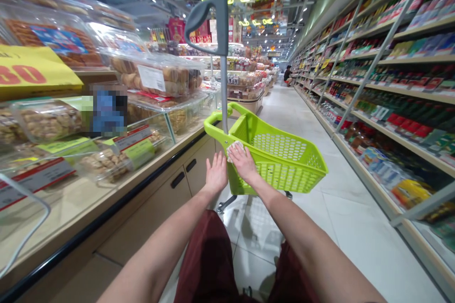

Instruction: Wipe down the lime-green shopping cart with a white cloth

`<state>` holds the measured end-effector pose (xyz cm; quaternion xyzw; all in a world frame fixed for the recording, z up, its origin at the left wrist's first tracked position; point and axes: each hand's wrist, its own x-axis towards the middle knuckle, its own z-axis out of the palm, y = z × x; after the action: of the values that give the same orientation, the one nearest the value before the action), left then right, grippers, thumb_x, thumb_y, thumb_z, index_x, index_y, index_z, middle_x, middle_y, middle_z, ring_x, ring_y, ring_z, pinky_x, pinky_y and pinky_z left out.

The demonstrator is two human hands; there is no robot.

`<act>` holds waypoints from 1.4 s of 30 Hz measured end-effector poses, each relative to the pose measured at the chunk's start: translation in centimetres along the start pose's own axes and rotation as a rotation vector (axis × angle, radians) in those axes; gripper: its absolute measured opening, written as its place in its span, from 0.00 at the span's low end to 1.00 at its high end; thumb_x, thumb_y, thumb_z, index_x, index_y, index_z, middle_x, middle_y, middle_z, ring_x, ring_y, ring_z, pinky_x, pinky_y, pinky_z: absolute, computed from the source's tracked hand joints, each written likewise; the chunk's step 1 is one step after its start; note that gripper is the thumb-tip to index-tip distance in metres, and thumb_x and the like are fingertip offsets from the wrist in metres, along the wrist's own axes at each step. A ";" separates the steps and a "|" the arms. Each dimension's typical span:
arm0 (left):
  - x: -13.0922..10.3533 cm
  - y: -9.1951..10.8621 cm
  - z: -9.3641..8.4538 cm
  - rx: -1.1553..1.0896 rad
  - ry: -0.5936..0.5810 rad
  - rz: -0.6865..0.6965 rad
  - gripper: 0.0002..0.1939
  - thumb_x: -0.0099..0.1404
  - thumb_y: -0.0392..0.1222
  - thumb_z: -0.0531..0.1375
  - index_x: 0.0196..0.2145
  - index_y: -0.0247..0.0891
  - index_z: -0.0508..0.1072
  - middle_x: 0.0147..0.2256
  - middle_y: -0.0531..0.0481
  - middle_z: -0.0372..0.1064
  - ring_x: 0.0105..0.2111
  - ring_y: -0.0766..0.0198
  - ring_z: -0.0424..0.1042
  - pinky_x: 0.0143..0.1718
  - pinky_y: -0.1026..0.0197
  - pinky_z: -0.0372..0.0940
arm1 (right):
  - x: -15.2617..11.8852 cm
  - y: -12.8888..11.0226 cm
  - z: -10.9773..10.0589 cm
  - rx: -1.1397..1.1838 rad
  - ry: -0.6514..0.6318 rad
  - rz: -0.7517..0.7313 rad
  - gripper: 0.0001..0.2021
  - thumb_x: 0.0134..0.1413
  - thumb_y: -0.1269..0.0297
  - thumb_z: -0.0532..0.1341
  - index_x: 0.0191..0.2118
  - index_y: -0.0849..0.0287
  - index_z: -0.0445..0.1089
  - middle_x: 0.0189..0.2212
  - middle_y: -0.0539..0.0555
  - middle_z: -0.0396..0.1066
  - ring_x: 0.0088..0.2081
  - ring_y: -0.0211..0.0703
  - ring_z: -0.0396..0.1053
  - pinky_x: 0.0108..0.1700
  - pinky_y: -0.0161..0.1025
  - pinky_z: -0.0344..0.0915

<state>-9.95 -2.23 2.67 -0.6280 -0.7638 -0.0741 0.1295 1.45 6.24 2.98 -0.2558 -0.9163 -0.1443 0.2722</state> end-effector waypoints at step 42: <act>0.3 11.4 0.6 -0.051 -0.096 0.330 0.32 0.56 0.35 0.47 0.59 0.30 0.49 0.62 0.43 0.36 0.62 0.53 0.36 0.58 0.41 0.37 | -14.8 9.0 0.1 -0.132 -0.041 0.166 0.19 0.56 0.75 0.50 0.53 0.56 0.61 0.55 0.56 0.58 0.59 0.50 0.49 0.56 0.59 0.45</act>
<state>1.09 0.55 1.60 -0.7507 -0.6535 -0.0410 0.0874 16.96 7.93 -4.44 -0.3512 -0.8858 -0.1758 0.2471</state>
